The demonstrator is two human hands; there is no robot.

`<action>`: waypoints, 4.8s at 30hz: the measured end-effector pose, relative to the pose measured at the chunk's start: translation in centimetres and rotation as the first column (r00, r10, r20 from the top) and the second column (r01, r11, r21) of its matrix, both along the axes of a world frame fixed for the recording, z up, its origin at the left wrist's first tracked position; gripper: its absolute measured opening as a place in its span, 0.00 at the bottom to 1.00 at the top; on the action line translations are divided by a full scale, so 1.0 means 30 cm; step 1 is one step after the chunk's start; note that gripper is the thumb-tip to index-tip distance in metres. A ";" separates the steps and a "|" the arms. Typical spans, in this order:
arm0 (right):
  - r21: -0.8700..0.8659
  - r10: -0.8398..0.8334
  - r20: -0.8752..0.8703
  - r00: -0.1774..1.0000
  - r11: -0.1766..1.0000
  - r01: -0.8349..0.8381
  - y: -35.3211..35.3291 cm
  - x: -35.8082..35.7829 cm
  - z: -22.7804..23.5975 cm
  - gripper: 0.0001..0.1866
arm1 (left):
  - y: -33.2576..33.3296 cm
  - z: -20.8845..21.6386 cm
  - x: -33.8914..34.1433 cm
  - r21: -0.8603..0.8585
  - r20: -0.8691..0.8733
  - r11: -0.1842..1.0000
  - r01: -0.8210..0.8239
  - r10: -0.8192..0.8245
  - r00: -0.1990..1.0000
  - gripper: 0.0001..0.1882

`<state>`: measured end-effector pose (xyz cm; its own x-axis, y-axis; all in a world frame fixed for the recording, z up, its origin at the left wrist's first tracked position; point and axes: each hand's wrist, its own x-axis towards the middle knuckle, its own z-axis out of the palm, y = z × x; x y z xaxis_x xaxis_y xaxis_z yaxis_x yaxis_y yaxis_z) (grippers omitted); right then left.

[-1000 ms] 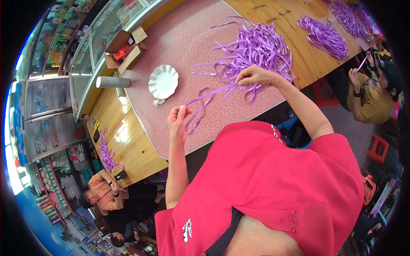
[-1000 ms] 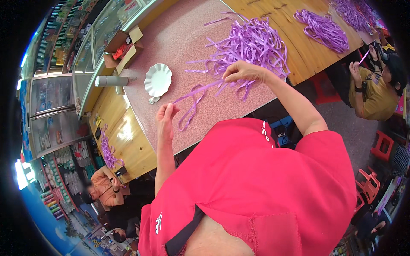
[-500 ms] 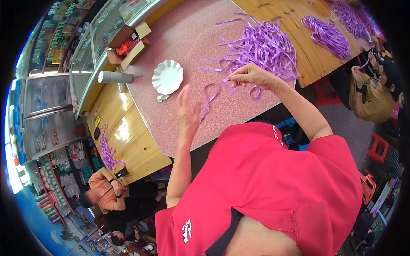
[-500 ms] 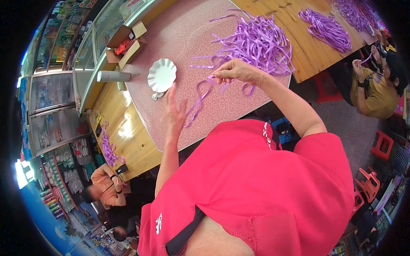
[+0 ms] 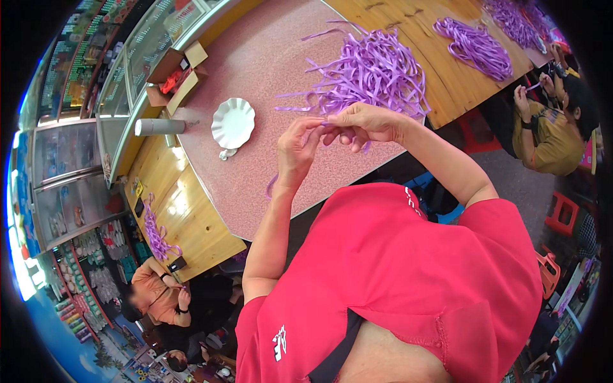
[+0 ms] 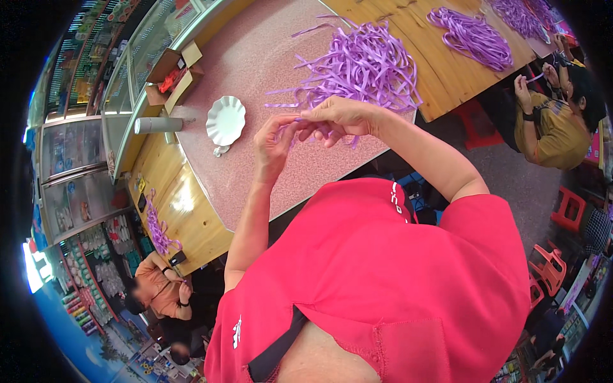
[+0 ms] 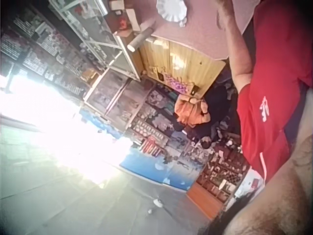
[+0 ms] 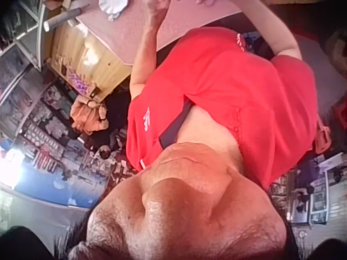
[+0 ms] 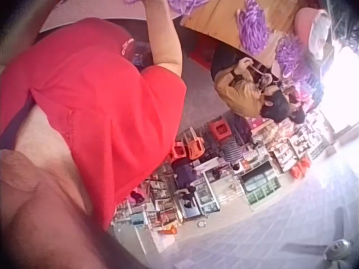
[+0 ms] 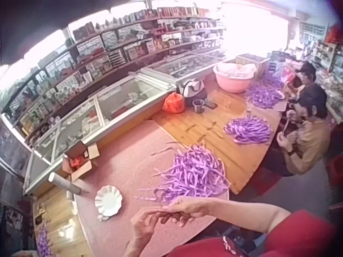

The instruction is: Tying thin purple plastic strips into decorative bows.

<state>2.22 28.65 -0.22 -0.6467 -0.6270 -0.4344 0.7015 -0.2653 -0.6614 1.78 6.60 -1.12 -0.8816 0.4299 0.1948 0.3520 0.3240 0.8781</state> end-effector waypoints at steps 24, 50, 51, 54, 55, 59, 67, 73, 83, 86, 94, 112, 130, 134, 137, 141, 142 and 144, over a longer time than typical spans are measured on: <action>0.677 0.591 -0.551 0.590 0.729 -0.099 0.313 -0.178 -0.071 0.12 | -0.316 0.054 0.007 -0.092 0.588 0.975 0.202 -0.111 0.801 0.12; 0.573 -0.145 -0.374 0.916 0.741 0.351 0.492 -0.112 -0.298 0.12 | -0.893 -0.033 0.121 -0.204 0.618 0.865 -0.458 0.476 0.626 0.13; 0.559 -0.128 -0.377 0.917 0.759 0.335 0.442 -0.117 -0.317 0.12 | -0.834 -0.007 0.095 -0.164 0.599 0.889 -0.428 0.434 0.673 0.13; 0.601 -0.027 -0.449 0.893 0.730 0.325 0.316 -0.134 -0.363 0.12 | -0.634 0.059 0.027 -0.056 0.526 0.923 -0.382 0.352 0.774 0.11; 0.593 -0.030 -0.484 0.874 0.723 0.353 0.274 -0.140 -0.385 0.12 | -0.574 0.075 0.013 -0.057 0.525 0.920 -0.387 0.358 0.772 0.11; 0.593 -0.038 -0.535 0.844 0.694 0.407 0.130 -0.154 -0.409 0.11 | -0.397 0.102 0.015 0.080 0.539 0.971 -0.225 0.148 0.829 0.10; 0.679 0.141 -0.694 0.706 0.455 0.576 0.087 -0.171 -0.483 0.12 | -0.271 0.067 0.107 0.214 0.576 0.964 -0.158 0.006 0.817 0.08; 0.472 0.258 -0.802 0.538 0.825 0.310 -0.111 -0.104 -0.239 0.23 | -0.212 0.054 0.155 0.123 0.577 0.986 -0.116 0.024 0.816 0.07; 0.447 0.384 -0.807 0.449 0.894 0.040 -0.311 0.009 -0.316 0.13 | -0.345 0.212 0.141 0.529 0.463 0.795 -0.296 0.022 0.886 0.07; 0.518 0.339 -0.643 0.686 0.853 0.064 -0.197 -0.002 -0.391 0.13 | -0.428 0.232 0.115 0.690 0.433 0.632 -0.352 0.029 0.901 0.07; -0.113 -0.312 0.172 0.934 0.936 0.334 -0.051 -0.057 -0.397 0.10 | -0.491 0.053 0.090 0.554 0.649 0.553 -0.623 0.182 0.739 0.06; -0.029 -0.382 -0.213 0.899 0.923 0.385 0.230 -0.176 -0.173 0.08 | -0.375 -0.042 0.092 0.321 0.708 0.759 -0.566 0.205 0.676 0.06; -0.159 0.079 -0.521 0.850 0.969 -0.188 -0.051 -0.112 0.203 0.10 | 0.018 -0.136 0.038 0.572 0.646 0.760 -0.307 -0.187 0.740 0.11; -0.133 -0.371 -0.443 0.816 0.927 0.350 0.036 -0.186 0.120 0.10 | 0.016 -0.101 0.073 0.615 0.706 0.766 -0.189 -0.428 0.564 0.11; 0.361 -0.279 -0.718 0.638 0.634 0.683 0.101 -0.190 -0.018 0.09 | -0.007 -0.116 0.082 0.447 0.780 0.864 -0.231 -0.250 0.574 0.10; 0.432 0.198 -0.781 0.592 0.856 0.283 0.024 -0.064 -0.062 0.18 | 0.010 -0.133 0.058 0.418 0.779 0.882 -0.218 -0.224 0.586 0.10; 0.436 0.283 -0.824 0.491 0.870 0.231 -0.008 -0.035 -0.050 0.20 | 0.016 -0.122 0.048 0.436 0.793 0.866 -0.245 -0.241 0.560 0.11; 0.456 0.362 -0.851 0.381 0.869 0.191 -0.036 -0.006 -0.062 0.21 | 0.039 -0.091 0.036 0.461 0.802 0.849 -0.258 -0.274 0.531 0.12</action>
